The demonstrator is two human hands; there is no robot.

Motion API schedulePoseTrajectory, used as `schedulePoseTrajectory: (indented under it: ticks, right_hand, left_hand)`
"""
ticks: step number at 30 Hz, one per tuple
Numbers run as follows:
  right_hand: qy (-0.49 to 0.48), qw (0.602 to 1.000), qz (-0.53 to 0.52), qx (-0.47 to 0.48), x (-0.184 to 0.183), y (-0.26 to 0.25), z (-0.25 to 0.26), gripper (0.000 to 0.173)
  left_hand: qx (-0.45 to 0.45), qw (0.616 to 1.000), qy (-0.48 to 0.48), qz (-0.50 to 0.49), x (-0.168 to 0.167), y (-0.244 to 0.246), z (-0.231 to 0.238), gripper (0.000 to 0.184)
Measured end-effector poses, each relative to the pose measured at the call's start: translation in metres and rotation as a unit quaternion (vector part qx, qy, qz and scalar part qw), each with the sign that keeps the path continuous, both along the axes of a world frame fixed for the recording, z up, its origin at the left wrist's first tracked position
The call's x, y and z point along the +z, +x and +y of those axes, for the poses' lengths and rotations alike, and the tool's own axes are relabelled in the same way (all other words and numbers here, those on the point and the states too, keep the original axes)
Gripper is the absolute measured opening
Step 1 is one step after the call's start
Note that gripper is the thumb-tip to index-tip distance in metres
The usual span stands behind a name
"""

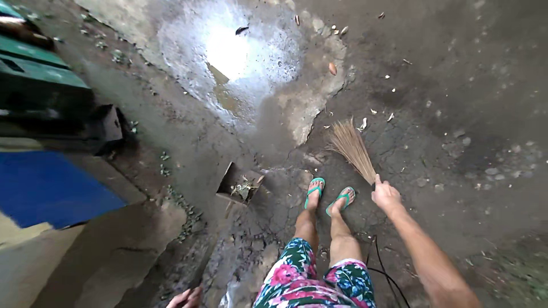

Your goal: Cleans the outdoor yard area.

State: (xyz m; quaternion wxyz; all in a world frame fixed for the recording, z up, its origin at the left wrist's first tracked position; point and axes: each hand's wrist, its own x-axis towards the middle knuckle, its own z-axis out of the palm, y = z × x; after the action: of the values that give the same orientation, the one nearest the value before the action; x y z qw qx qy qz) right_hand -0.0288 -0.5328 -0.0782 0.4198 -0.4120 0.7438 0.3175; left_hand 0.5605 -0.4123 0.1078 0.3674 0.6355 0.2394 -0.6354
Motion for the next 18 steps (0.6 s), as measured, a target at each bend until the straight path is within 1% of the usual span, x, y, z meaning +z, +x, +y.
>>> schedulePoseTrajectory:
  ticks: [2,5,6,8,10,12,14,16,18]
  right_hand:
    - [-0.001,1.000,-0.015,0.028,0.021,0.009,0.015,0.079]
    - [0.033,0.993,-0.081,0.078,0.043,0.038,0.042,0.076]
    - [0.044,0.989,-0.105,0.097,0.042,0.048,0.049,0.075]
    - [0.066,0.978,-0.142,0.137,0.028,0.064,0.059,0.076]
    - [0.085,0.973,-0.145,0.157,0.012,0.068,0.057,0.079]
    - [0.092,0.979,-0.109,0.142,0.001,0.049,0.046,0.081]
    - [0.078,0.990,-0.055,0.107,-0.001,0.010,0.036,0.082]
    - [0.058,0.994,-0.005,0.090,0.006,-0.030,0.029,0.081]
    - [0.049,0.994,0.028,0.094,0.022,-0.054,0.030,0.083]
  left_hand:
    - [0.040,0.999,-0.016,0.024,-0.011,-0.010,0.005,0.029]
    - [0.070,0.996,-0.033,0.046,-0.027,-0.027,0.012,0.028]
    - [0.083,0.995,-0.037,0.051,-0.031,-0.035,0.012,0.028]
    - [0.114,0.990,-0.045,0.070,-0.036,-0.048,0.015,0.027]
    - [0.130,0.987,-0.054,0.081,-0.038,-0.059,0.016,0.027]
    - [0.151,0.982,-0.061,0.097,-0.038,-0.067,0.018,0.027]
    - [0.153,0.981,-0.058,0.103,-0.040,-0.070,0.023,0.026]
    - [0.148,0.981,-0.057,0.114,-0.043,-0.073,0.026,0.025]
    - [0.141,0.979,-0.068,0.128,-0.046,-0.078,0.026,0.023]
